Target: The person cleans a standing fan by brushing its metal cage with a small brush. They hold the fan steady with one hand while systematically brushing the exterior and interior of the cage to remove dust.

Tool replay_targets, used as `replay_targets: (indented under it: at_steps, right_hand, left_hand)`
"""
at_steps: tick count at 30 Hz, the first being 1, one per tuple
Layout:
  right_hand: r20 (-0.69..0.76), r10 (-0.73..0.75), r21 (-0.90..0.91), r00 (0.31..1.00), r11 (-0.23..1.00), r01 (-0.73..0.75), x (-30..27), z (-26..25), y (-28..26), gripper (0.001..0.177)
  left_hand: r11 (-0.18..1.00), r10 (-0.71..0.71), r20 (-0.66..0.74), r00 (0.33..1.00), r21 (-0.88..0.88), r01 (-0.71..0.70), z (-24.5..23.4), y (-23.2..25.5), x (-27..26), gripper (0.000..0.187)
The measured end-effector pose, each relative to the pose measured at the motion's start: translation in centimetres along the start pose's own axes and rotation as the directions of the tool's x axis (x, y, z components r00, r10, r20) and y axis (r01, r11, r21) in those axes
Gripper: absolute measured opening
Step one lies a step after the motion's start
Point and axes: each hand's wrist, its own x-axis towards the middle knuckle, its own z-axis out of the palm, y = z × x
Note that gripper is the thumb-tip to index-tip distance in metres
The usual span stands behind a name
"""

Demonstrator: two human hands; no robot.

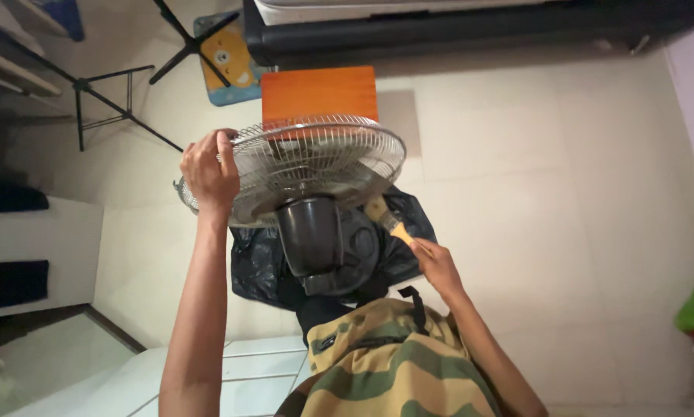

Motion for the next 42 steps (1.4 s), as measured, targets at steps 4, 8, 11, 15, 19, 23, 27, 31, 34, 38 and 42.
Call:
replay_targets:
  at_steps: [4, 8, 11, 15, 19, 23, 27, 31, 34, 38, 42]
  right_hand:
    - [0.004, -0.145, 0.297, 0.989, 0.945, 0.137, -4.2, -0.8, -5.5, 0.035]
    - [-0.010, -0.302, 0.327, 0.953, 0.900, 0.289, -5.1, -2.0, -9.7, 0.037]
    - [0.016, -0.409, 0.132, 0.912, 0.905, 0.404, -1.5, -0.1, -7.6, 0.035]
    - [0.054, 0.013, 0.132, 0.998, 0.991, -0.020, 1.0, 1.4, -1.3, 0.032]
    - [0.045, 0.028, 0.089, 0.999, 0.996, -0.032, -0.4, 1.1, -1.7, 0.032]
    - [0.084, -0.240, 0.344, 0.967, 0.918, 0.197, -2.9, 0.1, -8.0, 0.036]
    - [0.089, -0.347, 0.305, 0.933, 0.902, 0.307, -3.0, 0.8, -9.9, 0.035]
    - [0.144, -0.250, 0.217, 0.957, 0.952, 0.216, 2.6, 2.5, -2.9, 0.033]
    - [0.090, -0.400, -0.142, 0.912, 0.901, 0.409, 4.4, 2.3, 2.8, 0.027]
    - [-0.004, 0.117, 0.084, 0.993, 0.990, -0.116, 3.2, 1.0, 0.4, 0.025]
    - [0.125, -0.055, 0.286, 0.991, 0.958, 0.017, -1.0, -0.5, -8.9, 0.034]
  left_hand:
    - [0.998, 0.064, -0.031, 0.997, 0.008, -0.064, -0.2, 0.1, -0.8, 0.033]
    - [0.999, 0.050, -0.047, 0.998, -0.014, -0.051, -0.1, 0.7, -0.9, 0.032]
    - [0.999, 0.051, -0.067, 0.996, 0.007, -0.051, 0.1, 0.9, -1.1, 0.031]
    - [1.000, 0.009, -0.071, 0.997, -0.001, -0.009, 0.7, 0.8, -1.2, 0.031]
    - [0.999, 0.049, -0.114, 0.992, 0.027, -0.046, 0.4, 1.0, -1.3, 0.030]
    - [0.998, 0.059, -0.107, 0.992, 0.030, -0.056, 0.3, 1.5, -1.2, 0.031]
    - [1.000, 0.030, -0.092, 0.995, 0.000, -0.031, 0.6, 1.5, -0.9, 0.031]
    - [0.999, 0.039, -0.119, 0.992, 0.031, -0.035, 1.3, 0.7, -1.3, 0.034]
    - [0.998, -0.018, -0.086, 0.996, 0.060, 0.023, 2.0, -0.1, -1.4, 0.036]
    - [0.998, -0.053, -0.088, 0.995, 0.030, 0.055, 1.9, 0.0, -1.4, 0.036]
    - [0.999, -0.011, -0.147, 0.989, 0.046, 0.018, 1.2, 1.6, -1.6, 0.032]
